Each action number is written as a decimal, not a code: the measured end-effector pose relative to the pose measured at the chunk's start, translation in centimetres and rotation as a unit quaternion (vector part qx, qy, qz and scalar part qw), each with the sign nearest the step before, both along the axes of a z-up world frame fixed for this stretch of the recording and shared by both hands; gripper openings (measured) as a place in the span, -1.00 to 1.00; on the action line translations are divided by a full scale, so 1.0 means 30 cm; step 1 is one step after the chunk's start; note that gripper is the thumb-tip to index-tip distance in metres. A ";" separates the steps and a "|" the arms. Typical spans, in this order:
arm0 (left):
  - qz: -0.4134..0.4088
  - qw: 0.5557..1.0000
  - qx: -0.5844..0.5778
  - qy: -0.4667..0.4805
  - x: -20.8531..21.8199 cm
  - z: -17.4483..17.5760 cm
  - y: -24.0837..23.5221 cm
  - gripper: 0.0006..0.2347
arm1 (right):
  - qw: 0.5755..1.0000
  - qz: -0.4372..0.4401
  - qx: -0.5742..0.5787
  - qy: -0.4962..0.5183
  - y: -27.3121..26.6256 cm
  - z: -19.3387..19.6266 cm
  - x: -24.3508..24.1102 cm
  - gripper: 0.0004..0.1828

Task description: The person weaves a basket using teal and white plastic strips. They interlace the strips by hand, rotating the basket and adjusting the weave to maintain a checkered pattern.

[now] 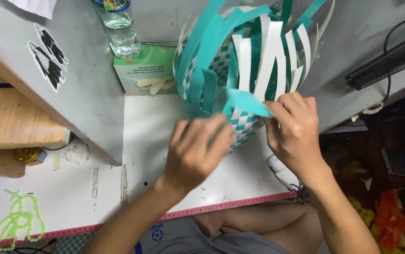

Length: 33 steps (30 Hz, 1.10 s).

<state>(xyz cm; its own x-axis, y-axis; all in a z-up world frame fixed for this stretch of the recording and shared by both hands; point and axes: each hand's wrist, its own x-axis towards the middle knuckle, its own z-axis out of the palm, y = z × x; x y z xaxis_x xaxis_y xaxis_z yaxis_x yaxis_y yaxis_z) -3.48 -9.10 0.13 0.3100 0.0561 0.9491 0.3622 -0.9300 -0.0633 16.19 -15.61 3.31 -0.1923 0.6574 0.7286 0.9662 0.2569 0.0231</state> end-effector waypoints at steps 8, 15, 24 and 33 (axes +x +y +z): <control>0.029 0.978 -0.203 0.041 0.004 0.079 0.025 -0.80 | 1.000 0.016 0.005 0.018 0.000 0.028 -0.044 -0.89; 0.254 0.954 -0.147 0.054 0.051 0.072 -0.002 -0.68 | 0.998 0.019 0.057 -0.019 0.010 0.001 -0.089 -0.91; -0.262 0.656 -0.700 0.105 -0.027 0.140 0.153 -0.68 | 0.997 0.044 0.063 0.010 0.001 -0.020 -0.076 -0.88; -0.322 0.689 -0.648 0.030 -0.034 0.092 0.126 -0.84 | 0.970 0.107 0.071 0.205 -0.029 0.000 -0.168 -0.54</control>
